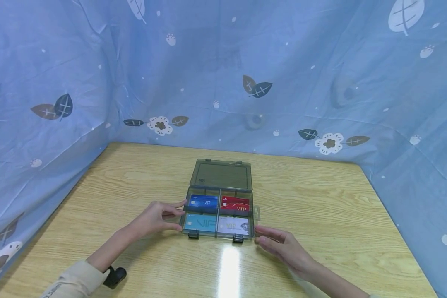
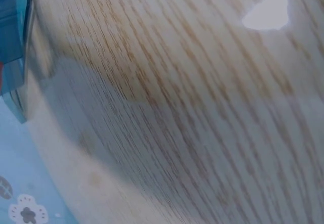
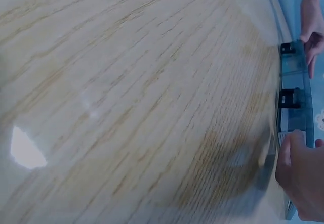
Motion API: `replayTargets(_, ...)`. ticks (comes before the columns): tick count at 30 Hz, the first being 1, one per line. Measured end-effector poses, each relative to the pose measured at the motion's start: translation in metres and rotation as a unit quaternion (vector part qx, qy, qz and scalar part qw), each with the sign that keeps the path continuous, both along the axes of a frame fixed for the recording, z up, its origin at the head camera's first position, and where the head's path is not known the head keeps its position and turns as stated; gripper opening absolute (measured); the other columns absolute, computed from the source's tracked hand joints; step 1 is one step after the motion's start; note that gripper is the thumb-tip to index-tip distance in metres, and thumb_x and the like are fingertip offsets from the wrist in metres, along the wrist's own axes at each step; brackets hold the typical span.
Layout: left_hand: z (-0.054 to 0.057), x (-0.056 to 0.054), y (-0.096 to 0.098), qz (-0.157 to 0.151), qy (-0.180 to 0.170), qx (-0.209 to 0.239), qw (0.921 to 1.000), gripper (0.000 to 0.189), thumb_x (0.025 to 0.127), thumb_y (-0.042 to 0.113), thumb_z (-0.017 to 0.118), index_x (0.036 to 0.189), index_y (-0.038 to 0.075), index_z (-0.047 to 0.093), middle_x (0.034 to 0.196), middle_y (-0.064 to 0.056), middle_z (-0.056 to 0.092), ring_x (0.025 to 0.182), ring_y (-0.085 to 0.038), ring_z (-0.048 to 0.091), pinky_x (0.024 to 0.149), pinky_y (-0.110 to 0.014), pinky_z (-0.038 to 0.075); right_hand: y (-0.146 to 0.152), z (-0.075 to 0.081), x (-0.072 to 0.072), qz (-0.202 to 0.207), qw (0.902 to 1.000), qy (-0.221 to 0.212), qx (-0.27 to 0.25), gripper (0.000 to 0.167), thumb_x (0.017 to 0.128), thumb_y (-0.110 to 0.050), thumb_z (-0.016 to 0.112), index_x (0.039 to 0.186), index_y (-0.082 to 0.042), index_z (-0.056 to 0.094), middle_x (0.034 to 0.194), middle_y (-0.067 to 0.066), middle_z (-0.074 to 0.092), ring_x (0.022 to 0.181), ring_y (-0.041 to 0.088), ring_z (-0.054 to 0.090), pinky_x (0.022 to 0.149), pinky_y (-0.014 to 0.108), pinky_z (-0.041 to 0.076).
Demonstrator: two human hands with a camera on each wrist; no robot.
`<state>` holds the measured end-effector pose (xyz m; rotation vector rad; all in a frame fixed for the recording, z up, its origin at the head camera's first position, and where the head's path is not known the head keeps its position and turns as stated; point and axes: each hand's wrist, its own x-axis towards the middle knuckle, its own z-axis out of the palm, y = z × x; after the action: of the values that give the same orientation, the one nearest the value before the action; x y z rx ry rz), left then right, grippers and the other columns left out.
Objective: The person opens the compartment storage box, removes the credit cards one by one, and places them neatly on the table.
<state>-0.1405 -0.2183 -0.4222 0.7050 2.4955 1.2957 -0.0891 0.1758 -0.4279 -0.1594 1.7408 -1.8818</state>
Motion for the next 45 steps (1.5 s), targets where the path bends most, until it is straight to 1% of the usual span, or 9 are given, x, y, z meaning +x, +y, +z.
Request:
replayTargets(9,0.002,0.0,0.001,0.0,-0.006,-0.001,1.0,0.041,0.076,0.02,0.08,0.111,0.0,0.07,0.14,-0.021,0.047,0.111,-0.027,0.061,0.089,-0.029,0.054,-0.013,-0.002,-0.006,-0.024,0.9958,0.065,0.061,0.048,0.098,-0.019,0.057,0.134,0.01,0.047,0.144,0.027,0.039,0.122,0.034,0.053,0.1,0.028,0.047)
replayTargets(14,0.001,0.0,0.0,0.001,-0.001,-0.005,1.0,0.04,0.076,0.021,0.08,0.109,0.001,0.071,0.139,-0.02,0.047,0.111,-0.027,0.061,0.089,-0.028,0.054,-0.019,-0.001,-0.009,-0.038,0.9806,0.138,0.134,0.039,0.095,-0.018,0.062,0.126,0.005,0.059,0.133,0.025,0.053,0.111,0.032,0.061,0.089,0.027,0.055)
replayTargets(20,0.0,0.0,0.001,0.0,-0.001,0.0,1.0,0.04,0.075,0.02,0.081,0.109,0.0,0.071,0.139,-0.021,0.047,0.109,-0.027,0.062,0.089,-0.029,0.055,-0.028,0.004,-0.016,-0.028,0.9366,0.244,0.25,0.029,0.091,-0.014,0.066,0.116,0.002,0.067,0.091,0.011,0.065,0.077,0.019,0.068,0.058,0.021,0.055)
replayTargets(24,0.0,-0.001,0.001,-0.002,-0.003,0.003,1.0,0.041,0.075,0.02,0.081,0.109,0.0,0.071,0.139,-0.021,0.046,0.109,-0.026,0.063,0.089,-0.03,0.054,-0.036,0.009,-0.023,0.019,0.8908,0.32,0.322,0.028,0.089,-0.007,0.067,0.113,0.007,0.067,0.076,0.002,0.06,0.062,0.009,0.061,0.05,0.015,0.05)
replayTargets(26,0.0,0.0,0.0,-0.003,-0.002,0.003,1.0,0.041,0.074,0.02,0.081,0.109,-0.001,0.071,0.139,-0.022,0.046,0.109,-0.026,0.063,0.089,-0.03,0.054,-0.042,0.014,-0.026,0.049,0.8697,0.335,0.359,0.028,0.091,-0.007,0.065,0.112,0.011,0.065,0.067,-0.001,0.056,0.054,0.005,0.052,0.045,0.014,0.044)
replayTargets(30,0.0,0.0,0.0,-0.004,-0.006,0.006,1.0,0.042,0.075,0.02,0.081,0.109,-0.001,0.07,0.14,-0.022,0.045,0.109,-0.026,0.063,0.09,-0.03,0.054,-0.055,0.026,-0.028,0.097,0.8405,0.33,0.418,0.019,0.093,-0.009,0.063,0.082,0.006,0.063,0.054,-0.003,0.043,0.047,0.006,0.035,0.04,0.016,0.028)
replayTargets(35,0.001,0.0,0.001,-0.004,-0.012,0.012,0.9998,0.043,0.074,0.02,0.081,0.11,-0.002,0.07,0.14,-0.022,0.045,0.11,-0.025,0.062,0.09,-0.031,0.054,-0.067,0.036,-0.029,0.13,0.8258,0.288,0.467,0.042,0.095,-0.012,0.06,0.058,-0.01,0.04,0.05,-0.004,0.033,0.045,0.008,0.029,0.04,0.018,0.024)
replayTargets(40,0.001,0.0,0.001,-0.002,-0.008,0.01,0.9999,0.042,0.074,0.02,0.081,0.109,-0.002,0.07,0.139,-0.022,0.046,0.109,-0.026,0.063,0.089,-0.031,0.054,-0.072,0.039,-0.033,0.162,0.8138,0.249,0.5,0.03,0.099,-0.016,0.053,0.074,0.0,0.053,0.055,0.001,0.039,0.045,0.01,0.034,0.04,0.02,0.03)
replayTargets(45,0.002,-0.001,0.001,-0.001,-0.01,0.013,0.9999,0.041,0.074,0.018,0.081,0.108,-0.002,0.07,0.139,-0.023,0.046,0.109,-0.027,0.063,0.089,-0.031,0.055,-0.071,0.036,-0.035,0.149,0.8322,0.244,0.475,0.023,0.098,-0.013,0.052,0.098,0.01,0.056,0.059,0.003,0.043,0.047,0.011,0.037,0.04,0.022,0.032)
